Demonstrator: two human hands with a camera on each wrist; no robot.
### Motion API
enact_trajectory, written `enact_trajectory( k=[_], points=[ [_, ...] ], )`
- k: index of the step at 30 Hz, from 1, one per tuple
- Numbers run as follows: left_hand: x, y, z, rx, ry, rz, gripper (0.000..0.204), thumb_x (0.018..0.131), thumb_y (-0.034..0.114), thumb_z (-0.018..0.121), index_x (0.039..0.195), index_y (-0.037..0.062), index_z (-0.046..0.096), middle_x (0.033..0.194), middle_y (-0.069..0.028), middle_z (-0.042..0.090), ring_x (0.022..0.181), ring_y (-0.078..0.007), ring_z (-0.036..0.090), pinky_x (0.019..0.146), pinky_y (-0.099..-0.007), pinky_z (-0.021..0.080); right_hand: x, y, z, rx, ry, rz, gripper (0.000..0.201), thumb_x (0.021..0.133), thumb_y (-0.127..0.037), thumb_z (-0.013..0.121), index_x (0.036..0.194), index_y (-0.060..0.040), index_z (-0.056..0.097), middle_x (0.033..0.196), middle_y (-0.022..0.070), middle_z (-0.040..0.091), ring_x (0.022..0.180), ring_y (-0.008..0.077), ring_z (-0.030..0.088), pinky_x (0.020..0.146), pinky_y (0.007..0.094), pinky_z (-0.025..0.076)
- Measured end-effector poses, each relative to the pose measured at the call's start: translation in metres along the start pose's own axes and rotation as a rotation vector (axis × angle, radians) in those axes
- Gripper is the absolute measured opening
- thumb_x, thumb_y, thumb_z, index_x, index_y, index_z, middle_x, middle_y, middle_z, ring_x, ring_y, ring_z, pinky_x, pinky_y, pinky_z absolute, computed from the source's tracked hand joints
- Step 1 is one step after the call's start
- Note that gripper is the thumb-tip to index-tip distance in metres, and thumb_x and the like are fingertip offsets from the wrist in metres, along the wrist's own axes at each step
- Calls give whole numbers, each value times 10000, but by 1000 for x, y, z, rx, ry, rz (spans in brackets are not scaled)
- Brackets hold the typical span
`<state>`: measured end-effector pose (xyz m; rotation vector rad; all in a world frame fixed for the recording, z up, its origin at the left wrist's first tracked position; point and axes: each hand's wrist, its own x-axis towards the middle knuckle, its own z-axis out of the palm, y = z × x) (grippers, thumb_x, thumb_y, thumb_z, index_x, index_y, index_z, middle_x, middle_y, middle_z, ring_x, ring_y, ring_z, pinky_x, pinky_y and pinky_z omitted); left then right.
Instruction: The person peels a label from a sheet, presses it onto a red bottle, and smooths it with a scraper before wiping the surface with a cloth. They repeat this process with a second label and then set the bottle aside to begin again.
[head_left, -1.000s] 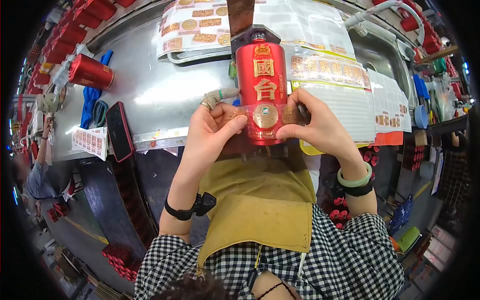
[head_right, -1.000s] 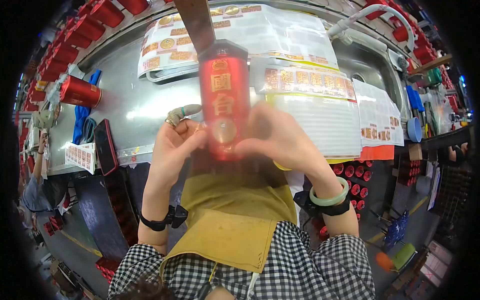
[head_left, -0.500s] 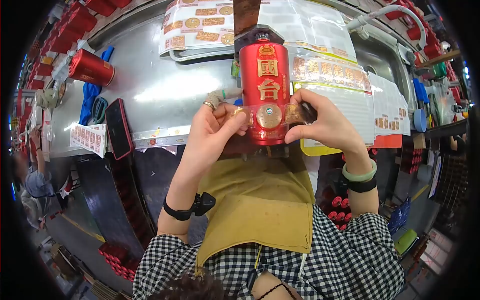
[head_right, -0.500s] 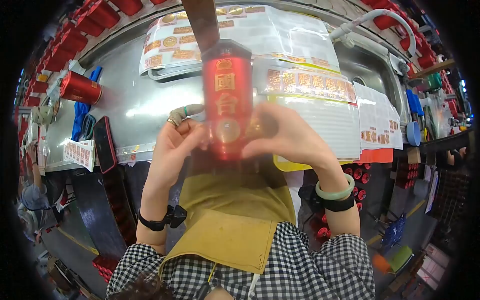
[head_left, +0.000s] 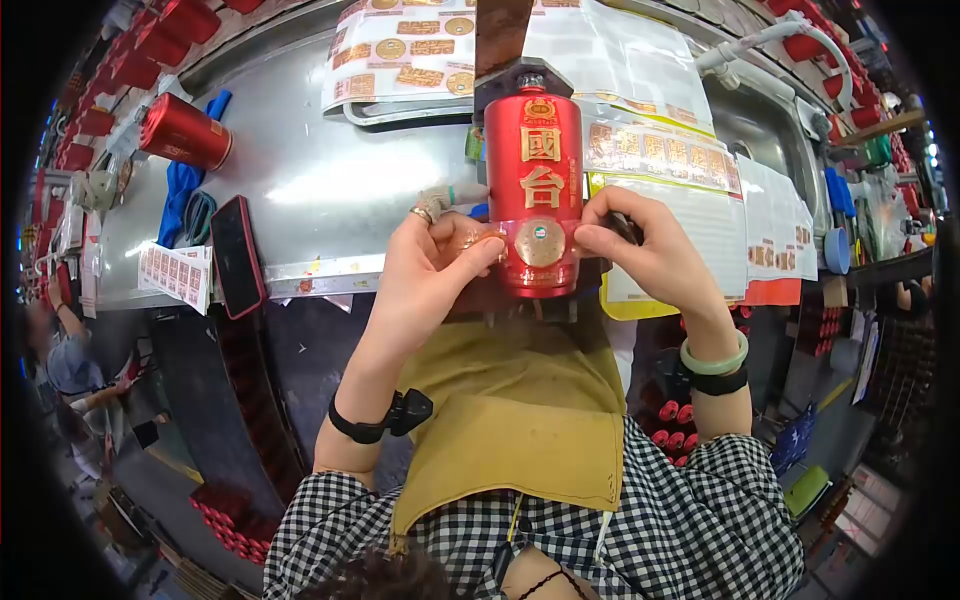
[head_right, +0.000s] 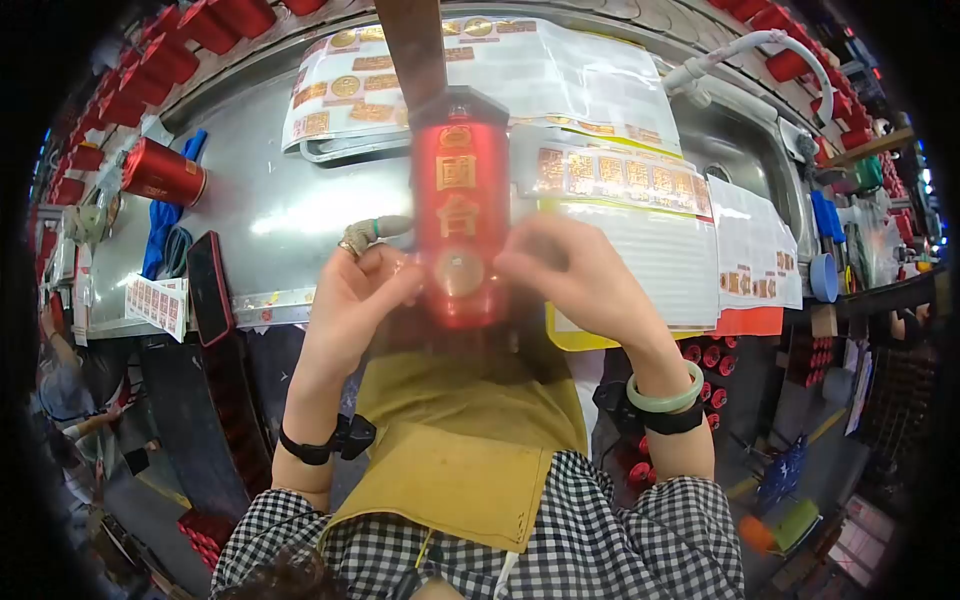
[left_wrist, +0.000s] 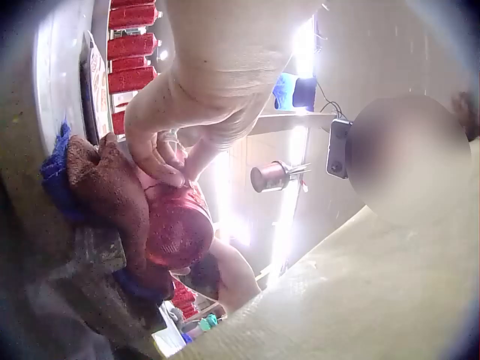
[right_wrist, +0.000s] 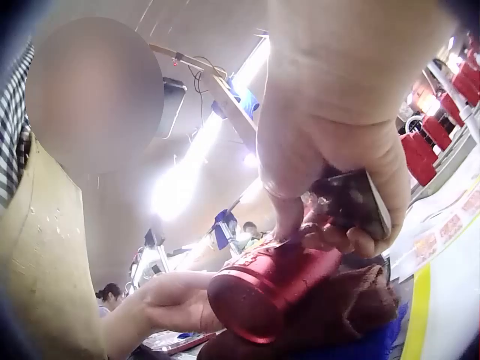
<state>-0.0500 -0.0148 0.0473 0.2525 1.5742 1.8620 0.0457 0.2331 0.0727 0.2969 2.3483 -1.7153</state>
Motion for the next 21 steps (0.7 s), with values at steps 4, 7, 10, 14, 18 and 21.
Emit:
enact_trajectory(
  k=[4, 7, 10, 14, 18, 21],
  points=[
    [1, -6, -2, 2, -7, 13, 257, 958, 26, 724, 1144, 7, 548, 977, -39, 656, 904, -119, 640, 789, -287, 517, -1, 1, 1, 1, 16, 2, 150, 1017, -128, 679, 1023, 9, 616, 953, 27, 665, 894, 90, 673, 840, 262, 567],
    [0, -5, -1, -36, -12, 23, 257, 957, 28, 725, 1146, 9, 551, 990, -36, 659, 916, -119, 640, 794, -283, 515, -2, 2, 1, 51, 9, 5, 151, 1016, -125, 679, 1020, 11, 614, 957, 31, 668, 906, 99, 681, 841, 266, 571],
    [1, -6, -2, -36, -17, 24, 271, 957, 25, 723, 1160, 8, 544, 989, -37, 658, 920, -121, 641, 795, -285, 516, -1, 2, 1, 33, 4, 10, 153, 1017, -129, 679, 1022, 10, 613, 964, 34, 668, 908, 99, 676, 846, 272, 570],
    [1, -6, -2, -78, -35, 5, 302, 960, 25, 718, 1196, 3, 531, 971, -34, 658, 908, -123, 641, 798, -289, 518, -1, 3, 1, 69, 4, 12, 156, 1016, -132, 682, 1021, 6, 612, 964, 31, 664, 913, 95, 666, 849, 275, 566],
    [1, -8, -2, -65, -34, 31, 316, 963, 30, 716, 1215, 4, 528, 966, -38, 663, 901, -123, 641, 799, -289, 516, -1, 5, 2, 68, 12, -1, 152, 1016, -132, 682, 1018, 2, 610, 956, 26, 662, 915, 92, 661, 847, 274, 565],
    [1, -4, -1, -47, -23, 7, 325, 963, 34, 719, 1221, 5, 524, 968, -41, 664, 900, -123, 640, 800, -289, 516, -2, 2, 3, 99, 13, 4, 149, 1016, -131, 680, 1021, 1, 611, 961, 29, 664, 914, 92, 661, 847, 276, 565]
  ],
)
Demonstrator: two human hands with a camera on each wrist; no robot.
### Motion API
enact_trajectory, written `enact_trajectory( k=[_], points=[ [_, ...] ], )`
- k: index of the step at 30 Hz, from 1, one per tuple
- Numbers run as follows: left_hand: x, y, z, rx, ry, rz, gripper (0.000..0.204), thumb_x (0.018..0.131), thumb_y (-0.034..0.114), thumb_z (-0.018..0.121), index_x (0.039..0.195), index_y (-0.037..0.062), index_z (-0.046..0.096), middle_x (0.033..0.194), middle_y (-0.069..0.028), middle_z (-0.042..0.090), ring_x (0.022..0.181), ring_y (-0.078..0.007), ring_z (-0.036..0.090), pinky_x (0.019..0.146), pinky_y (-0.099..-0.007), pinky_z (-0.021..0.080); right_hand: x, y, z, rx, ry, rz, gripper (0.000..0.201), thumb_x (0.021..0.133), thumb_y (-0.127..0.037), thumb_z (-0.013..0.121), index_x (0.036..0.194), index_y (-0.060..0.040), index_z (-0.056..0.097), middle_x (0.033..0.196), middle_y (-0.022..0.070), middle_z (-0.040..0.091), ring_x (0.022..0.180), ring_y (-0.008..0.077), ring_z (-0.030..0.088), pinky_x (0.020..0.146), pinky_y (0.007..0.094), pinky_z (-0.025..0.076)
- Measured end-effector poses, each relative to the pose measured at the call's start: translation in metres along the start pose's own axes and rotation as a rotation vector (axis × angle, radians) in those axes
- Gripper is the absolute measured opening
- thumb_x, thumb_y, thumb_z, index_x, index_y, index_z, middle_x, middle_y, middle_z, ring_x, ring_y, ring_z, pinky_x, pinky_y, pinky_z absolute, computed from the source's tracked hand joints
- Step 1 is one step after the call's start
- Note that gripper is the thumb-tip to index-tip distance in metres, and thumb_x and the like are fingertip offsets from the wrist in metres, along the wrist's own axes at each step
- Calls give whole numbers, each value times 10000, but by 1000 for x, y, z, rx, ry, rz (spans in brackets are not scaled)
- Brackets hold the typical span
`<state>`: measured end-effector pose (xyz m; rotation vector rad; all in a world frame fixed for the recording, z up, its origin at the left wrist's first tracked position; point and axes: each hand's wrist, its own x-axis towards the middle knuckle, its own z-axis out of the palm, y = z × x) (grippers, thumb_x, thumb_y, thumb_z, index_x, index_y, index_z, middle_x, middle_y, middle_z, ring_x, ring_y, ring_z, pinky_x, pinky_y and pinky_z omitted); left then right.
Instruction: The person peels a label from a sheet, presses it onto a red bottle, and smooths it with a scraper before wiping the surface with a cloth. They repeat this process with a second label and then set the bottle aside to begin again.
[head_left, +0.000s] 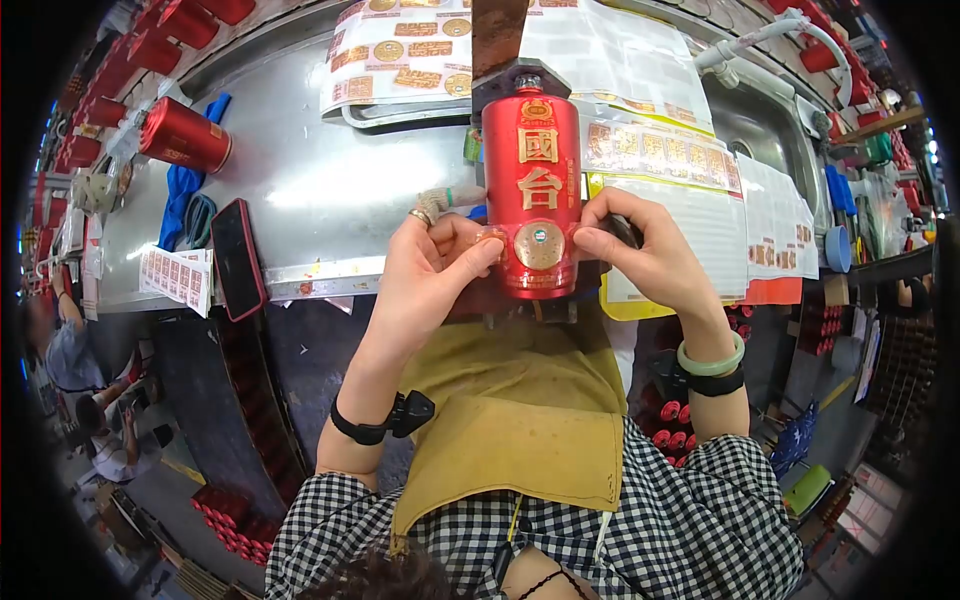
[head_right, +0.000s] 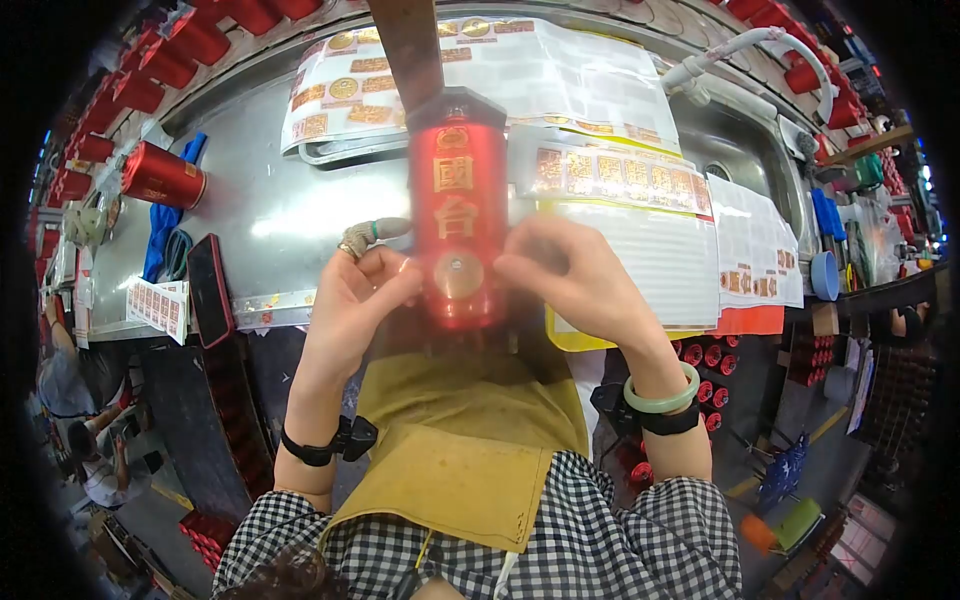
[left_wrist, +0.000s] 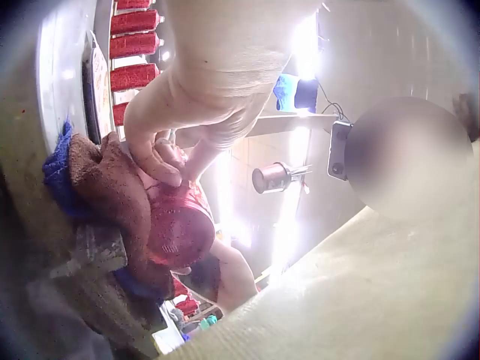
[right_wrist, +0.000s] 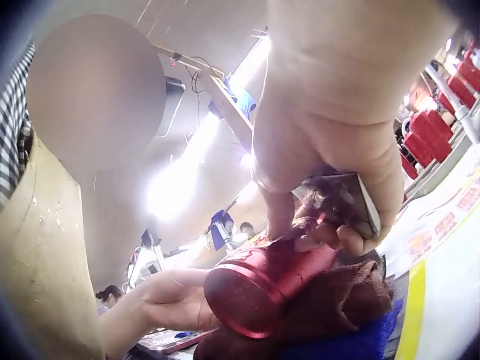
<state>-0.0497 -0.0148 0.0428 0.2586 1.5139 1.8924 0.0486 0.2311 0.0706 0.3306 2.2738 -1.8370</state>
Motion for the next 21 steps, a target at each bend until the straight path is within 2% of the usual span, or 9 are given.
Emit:
enact_trajectory(
  k=[10, 18, 21],
  points=[
    [-1, -2, 0, -8, 5, 13, 332, 962, 47, 728, 1220, 0, 526, 972, -42, 664, 910, -127, 642, 803, -293, 516, -1, 0, 1, 0, 11, 14, 147, 1016, -126, 681, 1012, 3, 611, 951, 29, 668, 910, 95, 664, 839, 279, 567],
    [0, -4, 0, 16, 20, 5, 440, 964, 38, 721, 1351, -12, 516, 981, -38, 664, 906, -124, 636, 799, -289, 513, 0, 4, 0, -2, 9, -7, 152, 1015, -129, 683, 1014, 5, 610, 954, 28, 661, 916, 94, 662, 839, 281, 569],
    [0, -5, -2, 16, 8, 10, 436, 963, 35, 722, 1345, -14, 517, 985, -41, 666, 908, -126, 638, 798, -289, 514, 0, 4, 0, -13, 7, -12, 156, 1014, -132, 686, 1015, 4, 610, 956, 26, 660, 918, 94, 659, 842, 285, 569]
  ],
)
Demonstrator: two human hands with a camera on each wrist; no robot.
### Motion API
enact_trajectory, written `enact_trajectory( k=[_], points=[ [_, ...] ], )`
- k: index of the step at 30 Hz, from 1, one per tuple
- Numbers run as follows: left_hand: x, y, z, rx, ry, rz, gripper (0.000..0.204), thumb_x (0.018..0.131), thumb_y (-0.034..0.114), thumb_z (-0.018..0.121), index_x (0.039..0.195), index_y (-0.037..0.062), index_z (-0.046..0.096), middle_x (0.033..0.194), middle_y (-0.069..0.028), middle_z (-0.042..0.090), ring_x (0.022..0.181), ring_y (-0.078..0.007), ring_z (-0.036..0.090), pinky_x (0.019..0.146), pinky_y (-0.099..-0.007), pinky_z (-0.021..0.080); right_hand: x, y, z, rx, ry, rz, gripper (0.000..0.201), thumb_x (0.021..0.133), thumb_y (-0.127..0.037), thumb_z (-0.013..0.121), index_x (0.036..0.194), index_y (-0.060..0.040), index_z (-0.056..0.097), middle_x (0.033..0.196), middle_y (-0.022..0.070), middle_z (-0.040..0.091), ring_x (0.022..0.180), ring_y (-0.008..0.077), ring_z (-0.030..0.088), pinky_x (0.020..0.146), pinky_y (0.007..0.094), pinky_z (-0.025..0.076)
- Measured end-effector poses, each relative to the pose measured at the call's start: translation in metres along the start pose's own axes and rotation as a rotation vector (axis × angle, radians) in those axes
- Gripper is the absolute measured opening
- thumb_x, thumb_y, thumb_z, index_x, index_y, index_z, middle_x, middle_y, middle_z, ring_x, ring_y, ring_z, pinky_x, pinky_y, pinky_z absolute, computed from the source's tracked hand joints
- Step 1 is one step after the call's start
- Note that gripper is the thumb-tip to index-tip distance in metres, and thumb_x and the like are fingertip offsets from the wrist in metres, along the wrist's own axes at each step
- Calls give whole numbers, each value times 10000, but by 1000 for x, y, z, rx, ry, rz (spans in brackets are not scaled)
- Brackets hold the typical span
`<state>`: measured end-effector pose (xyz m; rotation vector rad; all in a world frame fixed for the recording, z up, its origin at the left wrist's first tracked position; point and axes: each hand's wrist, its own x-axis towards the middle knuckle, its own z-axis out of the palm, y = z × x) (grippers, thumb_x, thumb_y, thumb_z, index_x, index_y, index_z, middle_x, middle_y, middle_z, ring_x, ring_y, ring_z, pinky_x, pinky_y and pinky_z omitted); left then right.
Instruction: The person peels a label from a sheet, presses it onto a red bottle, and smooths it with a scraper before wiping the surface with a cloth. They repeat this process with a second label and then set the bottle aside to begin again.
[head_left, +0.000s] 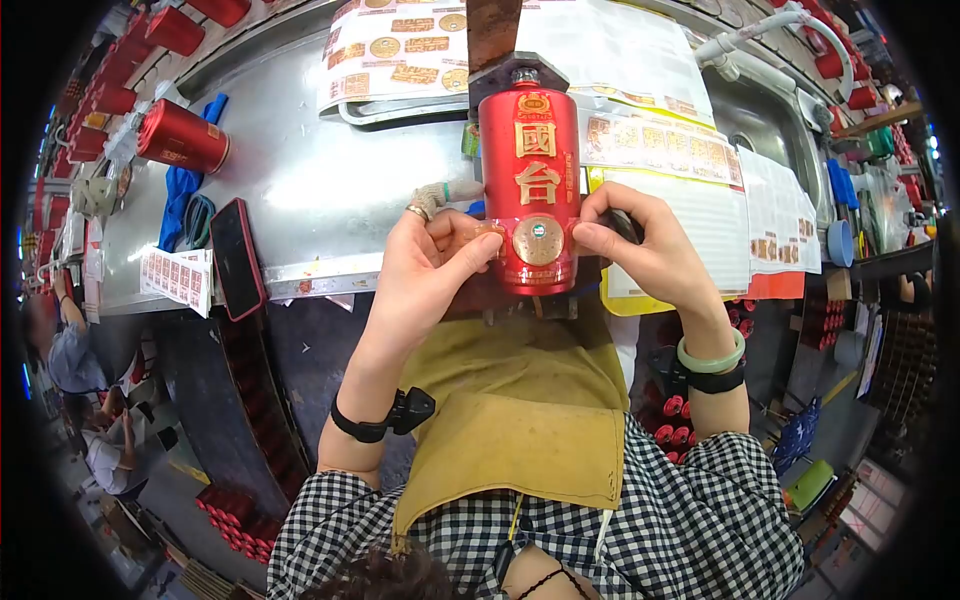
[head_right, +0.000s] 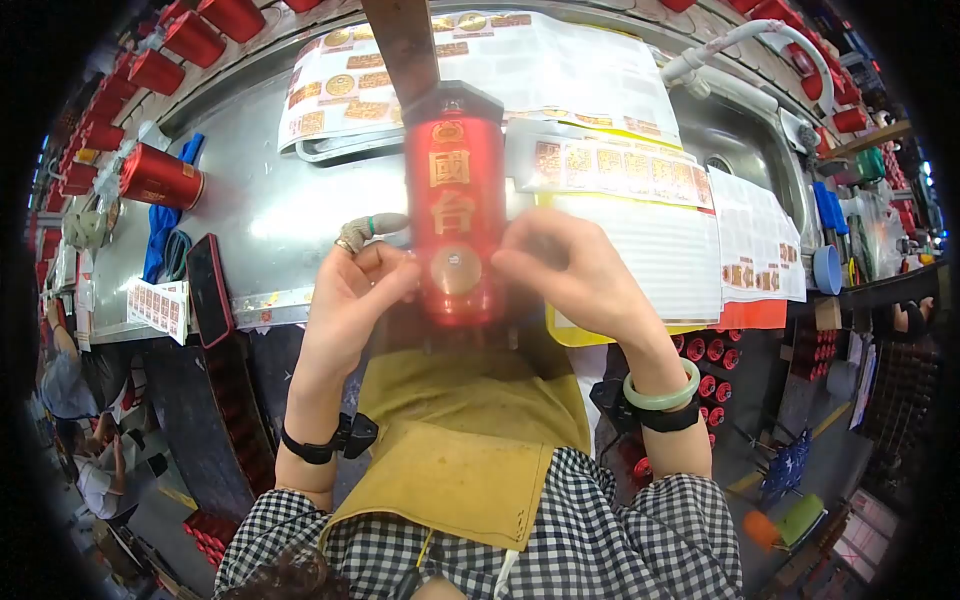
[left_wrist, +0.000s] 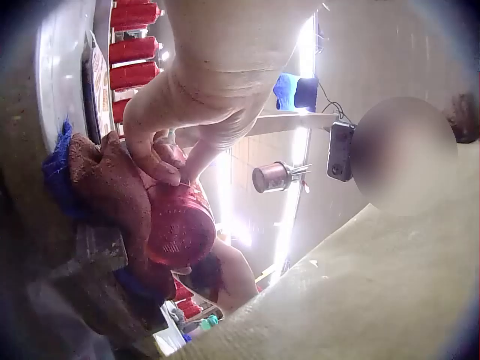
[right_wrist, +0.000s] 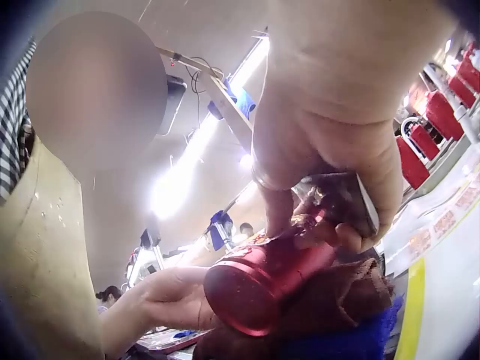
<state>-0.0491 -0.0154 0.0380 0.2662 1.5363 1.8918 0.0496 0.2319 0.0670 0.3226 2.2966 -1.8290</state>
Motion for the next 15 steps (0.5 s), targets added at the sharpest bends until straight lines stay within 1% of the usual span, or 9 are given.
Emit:
enact_trajectory(
  k=[2, 4, 5, 8, 11, 13, 15],
  points=[
    [-1, 0, 0, -5, 3, 0, 433, 963, 35, 722, 1341, -14, 517, 987, -44, 666, 909, -128, 640, 798, -289, 515, 0, 1, 1, -2, -3, 2, 157, 1014, -133, 687, 1015, 4, 610, 958, 25, 660, 919, 93, 657, 843, 287, 569],
    [-1, 1, 1, -9, 7, 0, 431, 962, 35, 723, 1338, -14, 517, 989, -46, 667, 911, -130, 641, 797, -288, 515, 0, 3, 4, 111, 53, 7, 154, 964, -157, 733, 1002, -13, 696, 896, 18, 701, 856, 87, 604, 781, 287, 505],
    [-1, 1, 1, -2, 13, -9, 439, 962, 35, 723, 1346, -13, 516, 991, -47, 667, 911, -130, 642, 797, -288, 516, 0, 4, 4, 111, 53, 7, 154, 964, -157, 733, 1002, -13, 696, 896, 18, 701, 856, 87, 604, 781, 287, 505],
    [0, 1, 0, 10, 14, -16, 463, 961, 34, 722, 1371, -12, 511, 991, -46, 668, 912, -128, 641, 797, -286, 515, 0, 5, 4, 98, 62, -11, 154, 964, -157, 733, 1002, -12, 694, 894, 14, 703, 849, 82, 605, 776, 284, 506],
    [0, 2, 0, 10, 2, -12, 487, 962, 32, 718, 1398, -12, 506, 985, -39, 667, 910, -123, 639, 798, -283, 514, -1, 2, 3, 109, 53, 20, 152, 962, -150, 734, 1005, -11, 692, 890, 11, 705, 839, 78, 606, 767, 281, 507],
    [0, 3, 0, 7, -4, -11, 494, 962, 31, 716, 1407, -11, 506, 981, -34, 666, 909, -119, 637, 799, -280, 513, -1, 0, 2, 56, 0, 14, 145, 1013, -120, 685, 1014, 5, 611, 963, 25, 660, 919, 92, 654, 849, 283, 569],
    [-1, 3, 1, 14, -7, -4, 492, 960, 28, 712, 1408, -8, 511, 973, -27, 663, 907, -114, 633, 802, -278, 510, -1, 0, 2, 58, -1, 20, 144, 1012, -118, 686, 1015, 5, 611, 964, 26, 661, 919, 92, 656, 849, 284, 569]
  ],
)
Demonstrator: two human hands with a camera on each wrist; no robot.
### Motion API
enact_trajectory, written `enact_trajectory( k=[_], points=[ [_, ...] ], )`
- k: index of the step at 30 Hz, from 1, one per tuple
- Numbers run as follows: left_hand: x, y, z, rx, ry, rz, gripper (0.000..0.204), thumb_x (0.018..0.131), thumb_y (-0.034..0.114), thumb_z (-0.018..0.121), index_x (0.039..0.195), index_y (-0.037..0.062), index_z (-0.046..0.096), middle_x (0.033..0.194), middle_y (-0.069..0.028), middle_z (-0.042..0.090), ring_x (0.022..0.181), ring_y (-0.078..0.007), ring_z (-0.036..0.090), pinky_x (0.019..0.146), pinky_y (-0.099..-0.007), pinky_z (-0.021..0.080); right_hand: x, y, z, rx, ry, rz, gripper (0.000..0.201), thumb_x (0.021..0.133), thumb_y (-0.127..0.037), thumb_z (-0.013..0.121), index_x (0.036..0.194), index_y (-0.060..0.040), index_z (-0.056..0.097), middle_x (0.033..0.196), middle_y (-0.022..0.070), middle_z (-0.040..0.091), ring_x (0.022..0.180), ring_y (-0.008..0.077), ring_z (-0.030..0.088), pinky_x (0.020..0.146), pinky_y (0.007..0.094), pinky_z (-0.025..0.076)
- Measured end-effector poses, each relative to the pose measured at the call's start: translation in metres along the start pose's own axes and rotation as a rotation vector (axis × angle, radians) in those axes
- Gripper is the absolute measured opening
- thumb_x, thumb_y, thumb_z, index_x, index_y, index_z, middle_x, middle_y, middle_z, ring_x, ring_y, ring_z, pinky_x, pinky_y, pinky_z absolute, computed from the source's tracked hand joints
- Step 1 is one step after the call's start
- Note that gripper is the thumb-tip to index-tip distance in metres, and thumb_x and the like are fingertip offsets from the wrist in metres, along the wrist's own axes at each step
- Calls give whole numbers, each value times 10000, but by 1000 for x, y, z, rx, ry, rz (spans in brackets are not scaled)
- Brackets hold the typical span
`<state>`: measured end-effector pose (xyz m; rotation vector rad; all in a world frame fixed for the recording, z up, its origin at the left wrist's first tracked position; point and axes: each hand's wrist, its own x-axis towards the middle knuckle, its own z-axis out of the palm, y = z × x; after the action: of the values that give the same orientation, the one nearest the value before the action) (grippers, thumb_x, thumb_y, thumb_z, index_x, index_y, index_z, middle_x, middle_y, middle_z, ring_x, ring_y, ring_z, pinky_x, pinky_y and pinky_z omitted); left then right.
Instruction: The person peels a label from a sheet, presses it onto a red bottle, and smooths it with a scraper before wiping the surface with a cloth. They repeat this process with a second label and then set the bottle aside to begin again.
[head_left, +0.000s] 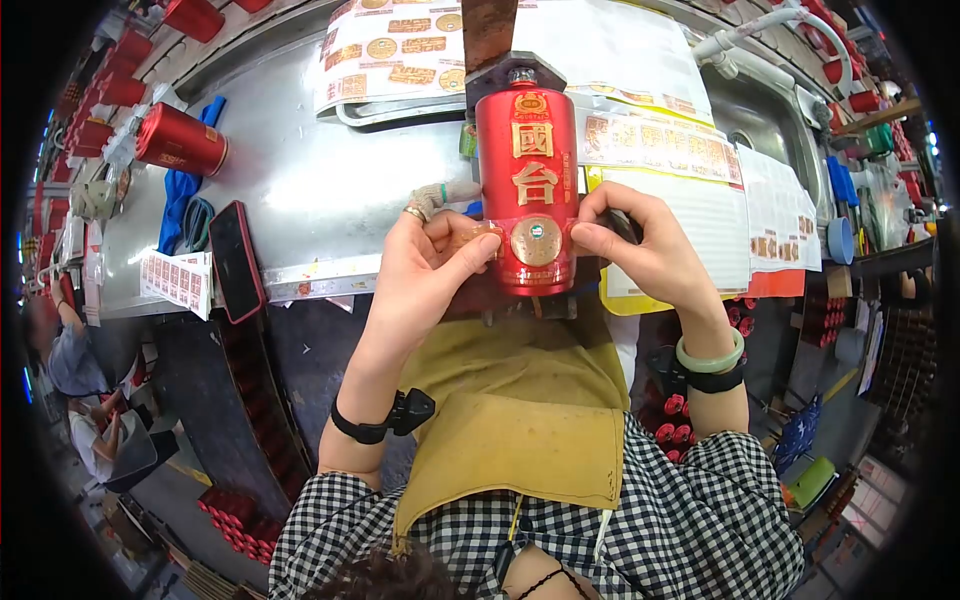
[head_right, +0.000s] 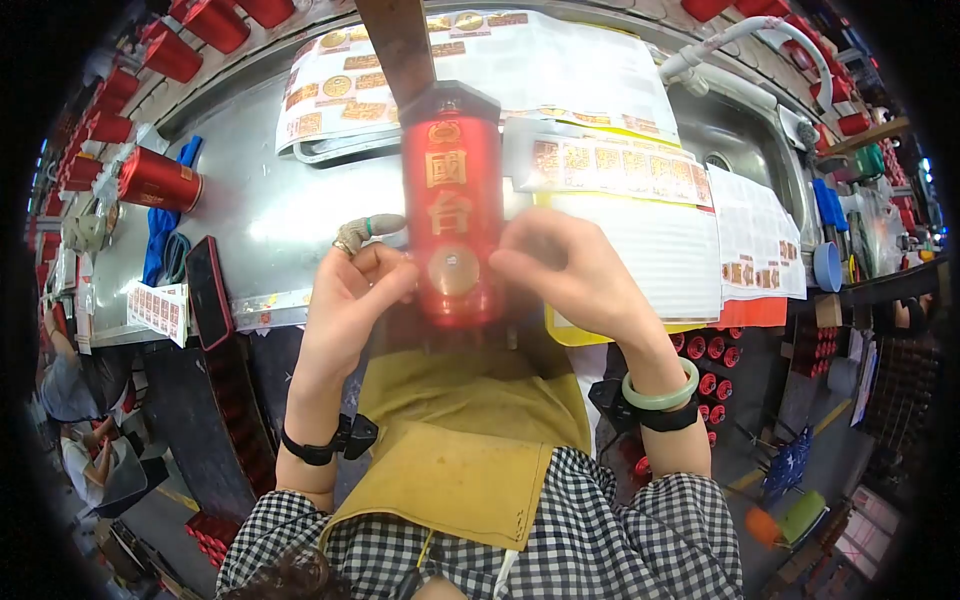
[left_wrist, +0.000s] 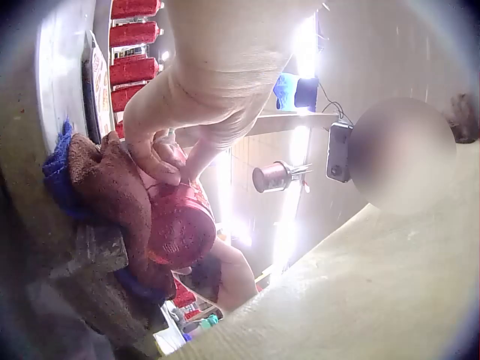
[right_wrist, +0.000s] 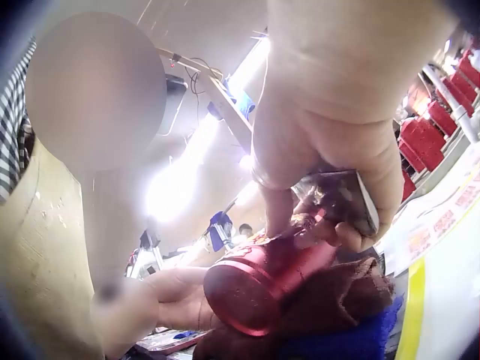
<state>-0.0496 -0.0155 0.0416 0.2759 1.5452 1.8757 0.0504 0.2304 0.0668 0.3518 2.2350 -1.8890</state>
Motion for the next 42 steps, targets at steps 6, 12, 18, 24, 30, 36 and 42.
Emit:
enact_trajectory(
  k=[6, 12, 18, 24, 30, 36, 42],
  points=[
    [-1, 1, 3, -2, 37, -10, 484, 957, 23, 713, 1398, -5, 516, 965, -22, 659, 905, -108, 628, 806, -276, 506, 1, 0, 0, -11, 2, -1, 145, 1010, -116, 688, 1016, 7, 613, 964, 31, 667, 921, 97, 664, 845, 285, 569],
    [0, 0, 1, -2, 25, -12, 489, 954, 23, 719, 1393, -12, 507, 976, -30, 661, 911, -110, 626, 810, -276, 505, 1, 0, 1, -33, 9, -5, 149, 1011, -121, 690, 1011, 7, 614, 960, 34, 670, 915, 100, 668, 840, 284, 568],
    [0, 0, 1, 11, 50, -39, 486, 956, 23, 717, 1390, -9, 501, 993, -37, 664, 919, -114, 629, 820, -278, 506, 1, -2, 1, -11, 2, 1, 151, 1006, -124, 696, 1007, 4, 618, 955, 35, 672, 906, 97, 664, 837, 282, 566],
    [-1, 1, 4, 12, 47, 10, 466, 955, 13, 711, 1379, -9, 518, 991, -15, 647, 930, -101, 624, 848, -278, 505, 1, 3, 5, 20, 75, -26, 177, 943, -174, 750, 986, -9, 702, 879, 31, 713, 839, 96, 616, 771, 295, 510],
    [0, 0, 3, 35, 31, 56, 472, 958, 8, 703, 1396, -6, 528, 1004, -3, 631, 934, -90, 620, 852, -261, 502, 2, 3, 4, -41, 89, -28, 188, 930, -184, 759, 984, -11, 709, 884, 41, 702, 849, 112, 621, 782, 299, 512],
    [0, 1, 3, 9, 39, 9, 472, 972, 13, 687, 1412, -13, 517, 1024, -13, 644, 953, -90, 630, 856, -248, 505, 2, 2, 2, -22, 75, -18, 195, 923, -189, 764, 984, -12, 711, 903, 47, 707, 863, 117, 625, 797, 301, 513],
    [1, -2, 3, -17, 38, 11, 471, 975, 8, 683, 1414, -15, 516, 1027, -23, 648, 965, -91, 635, 861, -251, 509, 2, -3, 1, -94, 53, -43, 174, 957, -167, 741, 988, -11, 670, 898, 31, 698, 838, 82, 621, 757, 257, 501]
  ],
)
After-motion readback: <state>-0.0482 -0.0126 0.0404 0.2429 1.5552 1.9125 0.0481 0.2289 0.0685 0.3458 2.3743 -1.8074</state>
